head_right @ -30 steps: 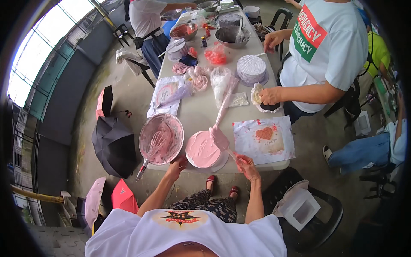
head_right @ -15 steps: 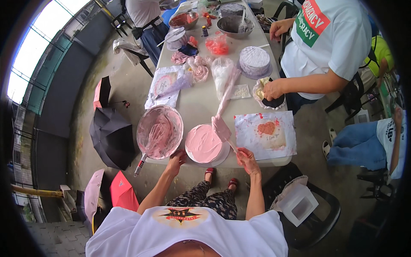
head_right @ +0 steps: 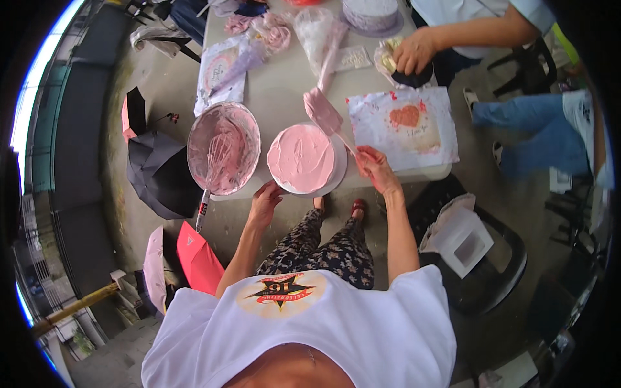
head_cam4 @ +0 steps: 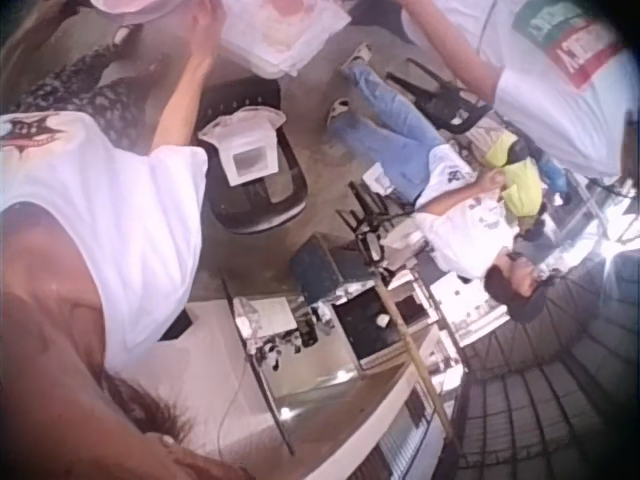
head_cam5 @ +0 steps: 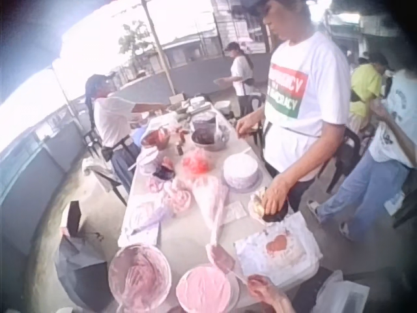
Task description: The person spreads pink frosting onto the top and sides of a small white cake using a spatula.
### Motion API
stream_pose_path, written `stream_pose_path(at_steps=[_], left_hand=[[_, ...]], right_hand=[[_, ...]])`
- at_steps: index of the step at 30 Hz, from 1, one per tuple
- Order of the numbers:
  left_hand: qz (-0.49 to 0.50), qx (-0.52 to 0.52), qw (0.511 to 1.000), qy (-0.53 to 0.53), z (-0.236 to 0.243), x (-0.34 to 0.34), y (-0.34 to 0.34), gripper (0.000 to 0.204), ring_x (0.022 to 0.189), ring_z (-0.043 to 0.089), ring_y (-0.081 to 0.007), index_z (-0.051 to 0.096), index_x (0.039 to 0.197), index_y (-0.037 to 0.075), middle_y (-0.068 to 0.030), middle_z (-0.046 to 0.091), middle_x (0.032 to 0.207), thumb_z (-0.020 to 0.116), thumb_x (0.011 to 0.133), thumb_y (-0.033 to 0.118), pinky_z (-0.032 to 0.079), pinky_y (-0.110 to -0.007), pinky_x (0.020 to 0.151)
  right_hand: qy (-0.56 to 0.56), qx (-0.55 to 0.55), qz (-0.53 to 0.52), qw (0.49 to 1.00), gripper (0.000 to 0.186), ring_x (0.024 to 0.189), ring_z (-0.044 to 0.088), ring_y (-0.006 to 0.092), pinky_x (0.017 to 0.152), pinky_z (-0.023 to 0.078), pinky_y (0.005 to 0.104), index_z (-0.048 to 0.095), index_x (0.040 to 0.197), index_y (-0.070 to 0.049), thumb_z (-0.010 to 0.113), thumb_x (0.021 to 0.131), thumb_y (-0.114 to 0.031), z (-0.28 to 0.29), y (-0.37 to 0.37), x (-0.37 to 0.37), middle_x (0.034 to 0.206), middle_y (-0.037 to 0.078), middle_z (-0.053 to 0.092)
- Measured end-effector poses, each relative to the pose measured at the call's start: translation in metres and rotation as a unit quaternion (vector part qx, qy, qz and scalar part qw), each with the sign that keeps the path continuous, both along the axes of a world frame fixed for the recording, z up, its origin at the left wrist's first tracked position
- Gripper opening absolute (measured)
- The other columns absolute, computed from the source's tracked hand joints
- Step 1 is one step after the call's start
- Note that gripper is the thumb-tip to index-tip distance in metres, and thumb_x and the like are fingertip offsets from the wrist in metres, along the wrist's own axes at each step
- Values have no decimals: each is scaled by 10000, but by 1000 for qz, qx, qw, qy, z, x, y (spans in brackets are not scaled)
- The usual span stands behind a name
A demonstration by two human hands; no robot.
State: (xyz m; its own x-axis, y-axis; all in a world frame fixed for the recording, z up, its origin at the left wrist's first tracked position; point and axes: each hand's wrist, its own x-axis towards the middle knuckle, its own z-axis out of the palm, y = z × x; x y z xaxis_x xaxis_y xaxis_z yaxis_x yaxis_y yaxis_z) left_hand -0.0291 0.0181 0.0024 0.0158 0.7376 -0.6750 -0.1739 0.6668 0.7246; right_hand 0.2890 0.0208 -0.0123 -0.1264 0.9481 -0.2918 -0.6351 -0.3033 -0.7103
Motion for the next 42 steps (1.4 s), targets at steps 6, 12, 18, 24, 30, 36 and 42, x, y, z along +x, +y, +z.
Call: stream_pose_path(at_steps=[6, 12, 18, 24, 30, 36, 42], left_hand=[[11, -41, 999, 0, 5, 7, -22, 300, 857, 589, -151, 524, 1068, 33, -47, 609, 959, 599, 835, 206, 458, -265, 715], [17, -39, 999, -1, 7, 17, -30, 276, 836, 595, -152, 533, 1066, 8, -52, 611, 940, 600, 840, 151, 481, -273, 708], [49, -25, 998, 18, -5, 12, -37, 325, 975, 579, -199, 505, 1108, -31, -83, 583, 1083, 588, 850, 147, 475, -335, 859], [85, -19, 996, 16, -5, 17, -38, 372, 1023, 560, -183, 462, 1151, -34, -88, 562, 1134, 597, 833, 103, 459, -312, 886], [107, -22, 994, 22, -7, 16, -42, 384, 1028, 556, -174, 458, 1157, -28, -82, 559, 1139, 603, 821, 90, 458, -297, 886], [112, -14, 993, 27, -5, 20, -42, 356, 992, 573, -165, 486, 1126, -27, -74, 578, 1104, 610, 816, 93, 475, -288, 850], [108, -9, 994, 19, -5, 18, -42, 322, 957, 588, -159, 507, 1107, -24, -71, 597, 1067, 600, 817, 84, 486, -283, 824]], right_hand=[[5, -1, -12, 1000, 158, 505, 346, 45, 462, 267, 197, 611, 993, -73, 586, 842, -111, 13, -6, -4, 674, -43, 497], [-184, -84, -90, 975, 176, 554, 410, 33, 481, 315, 185, 602, 1017, -45, 571, 851, -95, 75, -54, 4, 718, -12, 546], [-434, -38, -167, 884, 207, 562, 472, 99, 501, 383, 240, 607, 1037, -43, 571, 834, -30, 74, -108, -12, 683, 32, 540], [-598, 93, -137, 784, 356, 570, 434, 179, 537, 372, 306, 635, 1062, -136, 653, 724, -26, 61, -105, -16, 627, 17, 427], [-677, 139, -104, 715, 367, 564, 412, 164, 524, 331, 296, 651, 1053, -183, 679, 703, -73, 61, -102, -11, 638, -7, 425], [-718, 146, -103, 673, 331, 564, 411, 169, 521, 330, 296, 677, 1001, -157, 695, 681, -77, 58, -102, -2, 669, -4, 461], [-743, 131, -109, 647, 324, 567, 413, 180, 502, 327, 301, 682, 982, -122, 707, 666, -55, 64, -120, 16, 678, 12, 469]])
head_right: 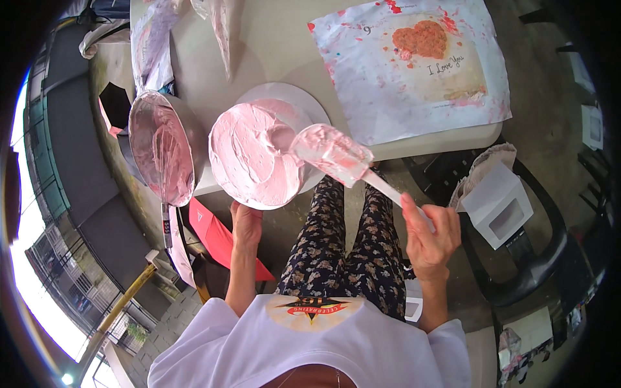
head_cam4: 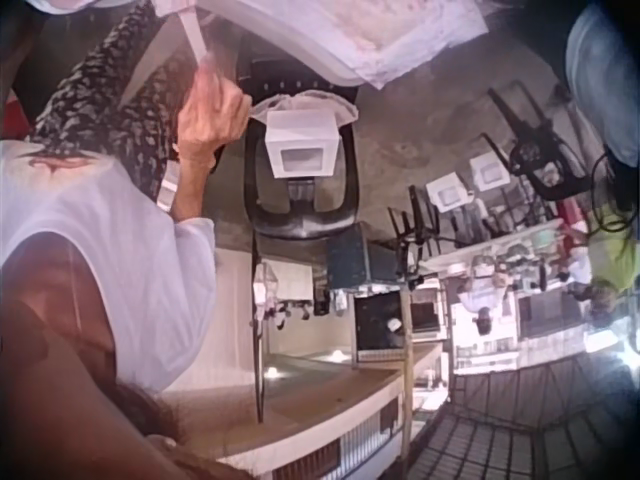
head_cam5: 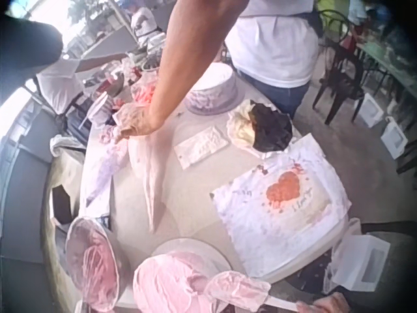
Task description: The person spreads pink frosting onto the top and sides of a small white cake using a spatula.
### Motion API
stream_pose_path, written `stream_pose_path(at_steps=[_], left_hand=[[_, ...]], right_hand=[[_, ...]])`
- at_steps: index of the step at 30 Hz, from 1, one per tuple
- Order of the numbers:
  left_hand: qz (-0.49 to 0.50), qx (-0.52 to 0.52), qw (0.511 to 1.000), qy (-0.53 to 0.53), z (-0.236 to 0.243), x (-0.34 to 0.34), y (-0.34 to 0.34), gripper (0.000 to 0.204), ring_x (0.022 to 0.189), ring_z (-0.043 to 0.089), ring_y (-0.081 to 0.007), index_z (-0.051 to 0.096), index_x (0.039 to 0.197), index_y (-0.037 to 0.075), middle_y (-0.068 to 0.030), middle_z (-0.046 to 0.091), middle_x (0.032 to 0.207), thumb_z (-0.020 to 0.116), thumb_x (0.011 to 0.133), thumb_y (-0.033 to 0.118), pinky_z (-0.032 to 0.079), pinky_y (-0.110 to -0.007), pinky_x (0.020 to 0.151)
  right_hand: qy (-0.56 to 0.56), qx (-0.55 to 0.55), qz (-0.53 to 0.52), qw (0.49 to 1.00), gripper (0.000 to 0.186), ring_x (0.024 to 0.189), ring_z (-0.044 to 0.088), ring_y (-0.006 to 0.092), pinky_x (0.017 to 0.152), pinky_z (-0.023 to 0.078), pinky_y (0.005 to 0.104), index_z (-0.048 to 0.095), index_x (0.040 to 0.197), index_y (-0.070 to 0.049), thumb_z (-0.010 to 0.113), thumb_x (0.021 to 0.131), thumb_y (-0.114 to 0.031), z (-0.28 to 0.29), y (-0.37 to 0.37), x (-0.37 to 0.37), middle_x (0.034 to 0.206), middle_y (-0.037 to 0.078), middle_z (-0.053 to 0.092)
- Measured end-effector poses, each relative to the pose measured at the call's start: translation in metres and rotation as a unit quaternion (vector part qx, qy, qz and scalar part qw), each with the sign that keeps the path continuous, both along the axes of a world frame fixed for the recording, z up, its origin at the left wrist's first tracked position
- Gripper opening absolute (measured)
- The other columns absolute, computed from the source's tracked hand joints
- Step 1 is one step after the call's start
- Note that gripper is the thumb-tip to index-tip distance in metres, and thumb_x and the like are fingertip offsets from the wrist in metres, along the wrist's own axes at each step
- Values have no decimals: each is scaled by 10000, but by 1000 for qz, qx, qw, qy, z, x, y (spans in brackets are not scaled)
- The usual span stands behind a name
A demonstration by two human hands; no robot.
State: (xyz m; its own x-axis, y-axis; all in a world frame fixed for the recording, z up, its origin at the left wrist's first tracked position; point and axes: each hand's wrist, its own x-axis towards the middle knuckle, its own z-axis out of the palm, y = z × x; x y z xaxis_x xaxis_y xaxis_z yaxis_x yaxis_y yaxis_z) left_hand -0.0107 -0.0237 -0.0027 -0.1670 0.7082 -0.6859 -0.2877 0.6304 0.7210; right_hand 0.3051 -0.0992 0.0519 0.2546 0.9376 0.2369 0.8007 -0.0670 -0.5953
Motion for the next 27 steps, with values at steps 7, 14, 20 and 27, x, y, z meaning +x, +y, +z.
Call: stream_pose_path(at_steps=[7, 14, 20, 27], left_hand=[[4, -7, 1000, 5, 2, 5, 3, 334, 1003, 569, -169, 485, 1133, -24, -76, 577, 1104, 567, 815, 39, 469, -296, 864], [16, -25, 999, 36, 2, 5, 1, 347, 1036, 551, -174, 474, 1142, -20, -75, 564, 1129, 570, 812, 32, 457, -299, 890], [24, -1, 999, 24, 0, 3, -2, 365, 1027, 556, -165, 482, 1136, -12, -59, 566, 1130, 610, 802, 61, 461, -299, 888], [26, -6, 1000, 14, 2, 10, 1, 371, 1028, 561, -168, 483, 1142, 0, -57, 571, 1126, 614, 804, 76, 469, -299, 882]], right_hand=[[-13, 27, -3, 1000, 306, 557, 394, 171, 487, 306, 293, 684, 982, -139, 690, 683, -77, 22, 26, -6, 680, 11, 461], [-41, 7, 23, 999, 320, 537, 394, 150, 468, 308, 287, 675, 1007, -158, 653, 707, -49, 19, 42, -11, 654, -4, 449], [273, -104, -45, 955, 290, 526, 402, 133, 466, 336, 264, 641, 1049, -82, 603, 778, 15, -2, 33, -23, 622, 26, 419], [399, -158, -65, 901, 292, 522, 362, 100, 463, 307, 244, 624, 1080, -80, 588, 805, 11, -8, 15, -55, 610, 17, 388]])
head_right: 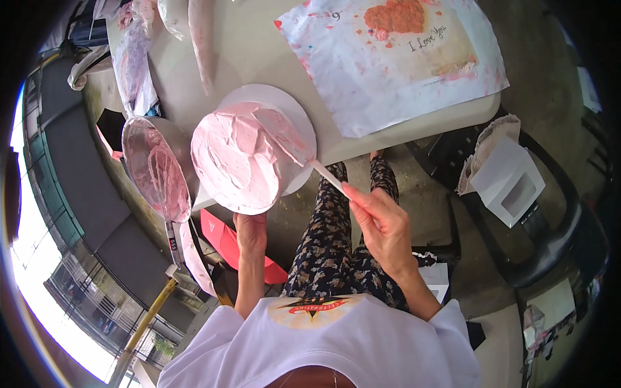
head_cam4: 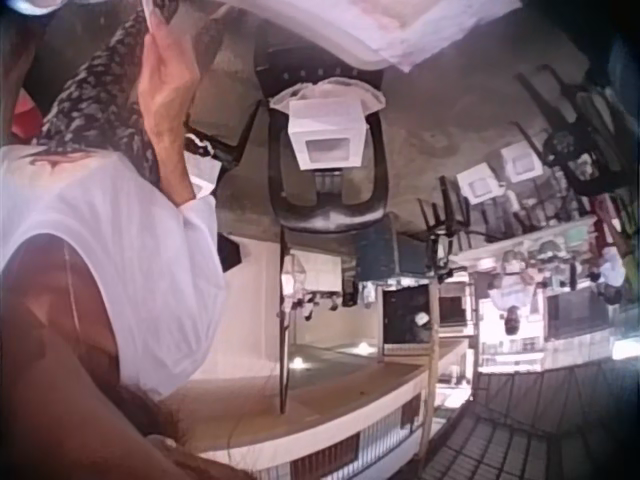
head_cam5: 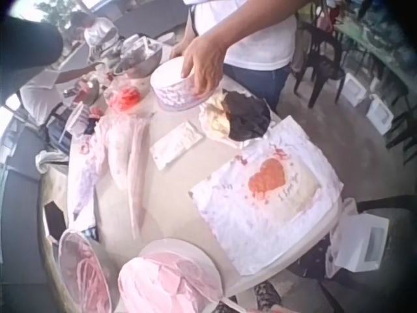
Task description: The person spreads pink frosting onto the top and sides of a small white cake using a spatula.
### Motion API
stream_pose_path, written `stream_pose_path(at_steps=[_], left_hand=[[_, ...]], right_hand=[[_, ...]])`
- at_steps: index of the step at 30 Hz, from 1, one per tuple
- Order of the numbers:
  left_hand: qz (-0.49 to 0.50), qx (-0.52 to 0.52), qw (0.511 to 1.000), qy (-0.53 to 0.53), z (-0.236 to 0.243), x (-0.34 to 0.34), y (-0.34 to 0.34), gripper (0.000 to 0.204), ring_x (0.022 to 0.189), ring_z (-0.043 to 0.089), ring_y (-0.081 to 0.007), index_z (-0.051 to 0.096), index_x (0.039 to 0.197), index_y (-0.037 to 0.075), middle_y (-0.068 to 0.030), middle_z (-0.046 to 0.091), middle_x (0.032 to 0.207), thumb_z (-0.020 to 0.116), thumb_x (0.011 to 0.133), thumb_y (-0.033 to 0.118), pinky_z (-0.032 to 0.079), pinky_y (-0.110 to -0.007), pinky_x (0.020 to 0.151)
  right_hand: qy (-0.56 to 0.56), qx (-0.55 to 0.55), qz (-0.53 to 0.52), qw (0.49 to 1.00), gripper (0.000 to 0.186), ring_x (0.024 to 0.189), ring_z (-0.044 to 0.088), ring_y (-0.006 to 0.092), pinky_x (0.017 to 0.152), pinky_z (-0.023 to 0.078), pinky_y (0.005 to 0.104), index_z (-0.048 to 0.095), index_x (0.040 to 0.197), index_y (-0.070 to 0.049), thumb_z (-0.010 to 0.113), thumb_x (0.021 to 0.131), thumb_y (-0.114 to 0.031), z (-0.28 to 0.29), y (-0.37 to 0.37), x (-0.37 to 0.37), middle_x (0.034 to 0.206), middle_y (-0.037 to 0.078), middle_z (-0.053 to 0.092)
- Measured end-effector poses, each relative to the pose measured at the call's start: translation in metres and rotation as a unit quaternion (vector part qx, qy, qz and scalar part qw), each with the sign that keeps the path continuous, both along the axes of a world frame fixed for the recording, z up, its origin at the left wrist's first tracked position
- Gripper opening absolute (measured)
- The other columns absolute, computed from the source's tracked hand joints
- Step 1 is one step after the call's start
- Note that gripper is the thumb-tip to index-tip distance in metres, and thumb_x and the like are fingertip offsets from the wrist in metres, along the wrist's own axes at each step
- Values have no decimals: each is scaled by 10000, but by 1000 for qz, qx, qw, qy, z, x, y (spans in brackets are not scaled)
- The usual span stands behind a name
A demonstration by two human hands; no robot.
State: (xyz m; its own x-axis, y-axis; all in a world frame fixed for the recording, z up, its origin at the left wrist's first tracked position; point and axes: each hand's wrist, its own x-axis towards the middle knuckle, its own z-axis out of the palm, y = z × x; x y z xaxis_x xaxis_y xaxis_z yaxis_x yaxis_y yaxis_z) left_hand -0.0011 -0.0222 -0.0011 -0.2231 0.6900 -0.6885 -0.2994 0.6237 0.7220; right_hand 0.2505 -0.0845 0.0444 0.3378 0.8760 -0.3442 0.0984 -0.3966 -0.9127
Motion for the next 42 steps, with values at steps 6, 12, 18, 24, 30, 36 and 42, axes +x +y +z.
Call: stream_pose_path(at_steps=[6, 12, 18, 24, 30, 36, 42], left_hand=[[-4, -4, 1000, -4, -1, 0, 0, 391, 1027, 563, -169, 475, 1152, 3, -55, 567, 1132, 623, 798, 78, 472, -302, 885], [1, -2, 1000, 0, -1, -3, -1, 399, 1025, 564, -176, 469, 1161, 5, -62, 564, 1137, 622, 801, 87, 475, -307, 883], [-18, 11, 1000, -7, -5, -2, 0, 402, 1035, 559, -181, 467, 1167, 4, -64, 560, 1145, 620, 810, 106, 474, -316, 887], [-16, 11, 1000, -3, -3, -1, -1, 402, 1038, 556, -177, 470, 1165, 4, -61, 558, 1150, 623, 813, 120, 470, -318, 894], [-3, 13, 1000, -10, -6, -3, -3, 414, 1052, 546, -177, 463, 1174, 3, -60, 556, 1152, 627, 807, 101, 461, -320, 907], [-2, 7, 1000, -14, 0, -1, -1, 422, 1056, 544, -182, 451, 1184, 1, -64, 544, 1168, 621, 810, 99, 457, -320, 914], [-17, 4, 1000, -6, -3, -2, -1, 446, 1050, 547, -173, 439, 1194, 0, -61, 545, 1163, 626, 807, 120, 463, -306, 897]], right_hand=[[12, 1, -3, 1000, 301, 535, 396, 101, 469, 318, 237, 626, 1070, -61, 585, 789, 37, 2, -35, -6, 623, 21, 434], [22, -10, 32, 999, 284, 536, 399, 89, 475, 312, 222, 630, 1040, -31, 571, 779, 64, 19, -49, 48, 623, 17, 455], [-57, 34, 66, 996, 265, 531, 405, 111, 483, 326, 230, 629, 1028, -43, 568, 788, 51, 10, 31, 60, 633, 40, 478], [-47, 89, 159, 982, 221, 553, 450, 147, 516, 373, 266, 634, 1002, -50, 557, 808, 22, 1, 79, 70, 645, 66, 485], [-67, 55, 163, 983, 216, 538, 419, 142, 492, 339, 269, 644, 976, -55, 570, 792, 29, 4, 36, 76, 630, 55, 457], [-12, -3, 120, 993, 251, 524, 378, 97, 463, 283, 237, 642, 988, -42, 558, 777, 66, 20, -3, 91, 592, 17, 402], [-57, 110, 72, 990, 221, 571, 462, 105, 496, 359, 261, 628, 995, -23, 546, 802, 45, -10, 51, 76, 640, 49, 505]])
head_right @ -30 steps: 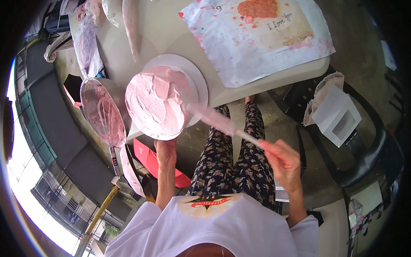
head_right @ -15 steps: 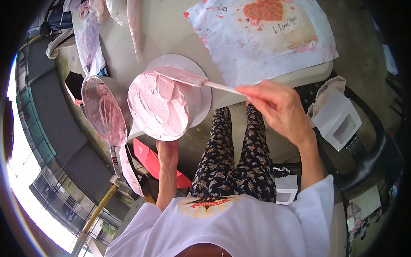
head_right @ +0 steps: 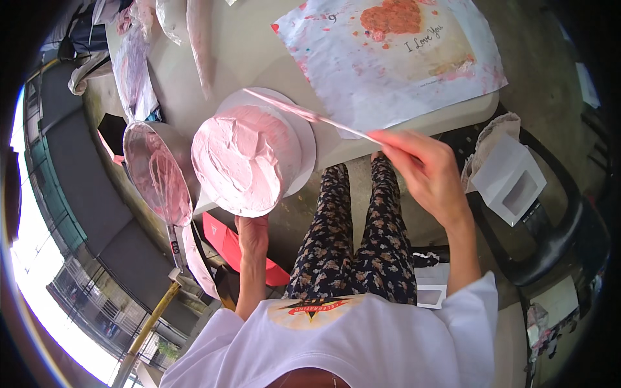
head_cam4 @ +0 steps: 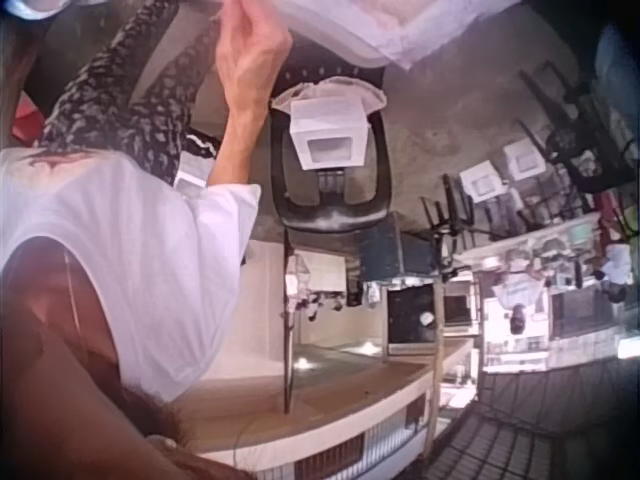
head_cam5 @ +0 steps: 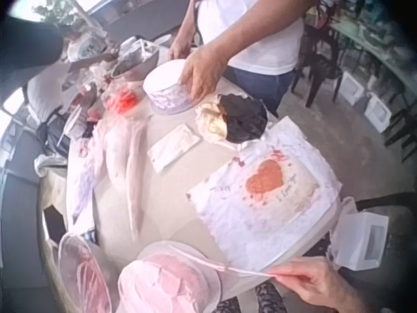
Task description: The person spreads pink frosting onto the top and sides of a small white cake using a spatula.
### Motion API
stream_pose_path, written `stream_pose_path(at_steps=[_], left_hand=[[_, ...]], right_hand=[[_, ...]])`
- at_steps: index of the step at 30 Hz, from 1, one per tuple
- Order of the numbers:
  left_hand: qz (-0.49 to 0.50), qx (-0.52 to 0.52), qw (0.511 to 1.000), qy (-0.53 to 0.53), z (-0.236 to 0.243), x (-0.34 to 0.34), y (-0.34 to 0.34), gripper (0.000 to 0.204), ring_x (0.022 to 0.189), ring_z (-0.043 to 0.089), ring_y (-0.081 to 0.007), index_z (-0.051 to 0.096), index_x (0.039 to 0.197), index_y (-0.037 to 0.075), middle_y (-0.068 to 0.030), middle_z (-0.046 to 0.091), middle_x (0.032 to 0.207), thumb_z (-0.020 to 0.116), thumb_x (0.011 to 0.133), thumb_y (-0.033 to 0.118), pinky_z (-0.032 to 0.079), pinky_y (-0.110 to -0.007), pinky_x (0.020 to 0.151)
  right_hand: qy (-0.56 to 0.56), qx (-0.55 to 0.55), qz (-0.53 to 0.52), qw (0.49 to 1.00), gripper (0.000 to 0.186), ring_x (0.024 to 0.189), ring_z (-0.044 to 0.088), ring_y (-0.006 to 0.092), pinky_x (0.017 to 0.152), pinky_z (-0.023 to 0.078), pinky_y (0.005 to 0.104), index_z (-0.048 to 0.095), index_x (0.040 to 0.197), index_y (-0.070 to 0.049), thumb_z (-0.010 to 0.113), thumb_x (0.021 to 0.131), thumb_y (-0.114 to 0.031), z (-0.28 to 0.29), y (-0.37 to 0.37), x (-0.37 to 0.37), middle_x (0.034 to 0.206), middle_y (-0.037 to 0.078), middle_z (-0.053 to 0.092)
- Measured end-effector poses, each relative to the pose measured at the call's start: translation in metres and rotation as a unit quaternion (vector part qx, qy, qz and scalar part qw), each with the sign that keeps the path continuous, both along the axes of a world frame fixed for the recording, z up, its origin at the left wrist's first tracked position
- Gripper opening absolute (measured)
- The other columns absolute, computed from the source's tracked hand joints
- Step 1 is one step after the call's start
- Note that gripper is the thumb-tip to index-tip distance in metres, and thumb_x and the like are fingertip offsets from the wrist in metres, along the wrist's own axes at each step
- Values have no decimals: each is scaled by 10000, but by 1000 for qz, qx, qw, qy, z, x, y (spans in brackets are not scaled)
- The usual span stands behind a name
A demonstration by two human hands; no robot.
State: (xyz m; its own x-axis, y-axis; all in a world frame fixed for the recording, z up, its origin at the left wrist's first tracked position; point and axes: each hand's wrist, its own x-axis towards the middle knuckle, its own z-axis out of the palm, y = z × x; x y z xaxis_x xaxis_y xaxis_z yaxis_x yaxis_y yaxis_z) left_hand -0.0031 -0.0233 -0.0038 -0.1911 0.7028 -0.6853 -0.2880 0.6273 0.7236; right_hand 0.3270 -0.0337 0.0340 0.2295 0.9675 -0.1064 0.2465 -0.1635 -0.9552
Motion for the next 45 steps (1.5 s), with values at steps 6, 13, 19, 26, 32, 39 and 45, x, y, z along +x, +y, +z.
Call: stream_pose_path(at_steps=[6, 13, 19, 26, 32, 39, 45], left_hand=[[-5, -3, 1000, 6, 3, 1, 1, 466, 1046, 548, -163, 433, 1203, 8, -52, 549, 1157, 636, 802, 133, 470, -297, 879], [8, 1, 1000, 0, 1, 3, -1, 455, 1051, 546, -171, 428, 1205, 2, -54, 541, 1169, 624, 813, 123, 465, -307, 894], [7, 18, 1000, 1, -1, -1, -2, 425, 1051, 546, -176, 444, 1180, -12, -70, 544, 1164, 615, 815, 122, 469, -313, 891], [2, 25, 999, -27, -3, 1, 1, 379, 1015, 565, -184, 466, 1140, -21, -76, 564, 1124, 609, 816, 114, 473, -308, 879], [34, 22, 999, -31, -7, 0, -2, 333, 989, 573, -170, 480, 1114, -16, -73, 573, 1092, 600, 830, 110, 479, -303, 860], [69, 28, 996, -44, -8, 6, -2, 278, 938, 590, -160, 500, 1079, -9, -71, 590, 1041, 585, 852, 126, 500, -286, 817], [67, 37, 995, -59, -8, 7, -2, 256, 926, 590, -151, 528, 1053, 1, -65, 595, 1025, 594, 851, 144, 500, -292, 814]], right_hand=[[-17, -23, 70, 997, 225, 567, 508, 200, 527, 407, 297, 627, 995, -49, 562, 793, 27, -11, 27, -20, 681, 94, 530], [-50, -59, 44, 996, 269, 508, 462, 209, 469, 370, 309, 634, 993, -65, 597, 750, 43, 11, -27, -22, 631, 89, 467], [-6, -97, 51, 994, 309, 495, 405, 130, 447, 314, 269, 638, 998, -43, 598, 723, 91, 37, -66, 4, 614, 43, 446], [-136, 57, 0, 989, 357, 524, 424, 151, 468, 349, 275, 641, 1031, -71, 624, 707, 79, 33, -17, -31, 626, 40, 437], [-207, 93, 44, 973, 366, 535, 444, 170, 467, 368, 294, 638, 1051, -87, 652, 702, 22, 24, 0, -49, 631, 39, 426], [-253, 107, 106, 956, 368, 535, 439, 173, 456, 370, 291, 646, 1040, -106, 636, 691, 11, 27, -24, -55, 646, 31, 414], [-288, 126, 175, 933, 414, 533, 402, 154, 431, 345, 282, 655, 1033, -131, 618, 640, -7, 27, -32, -53, 652, 7, 408]])
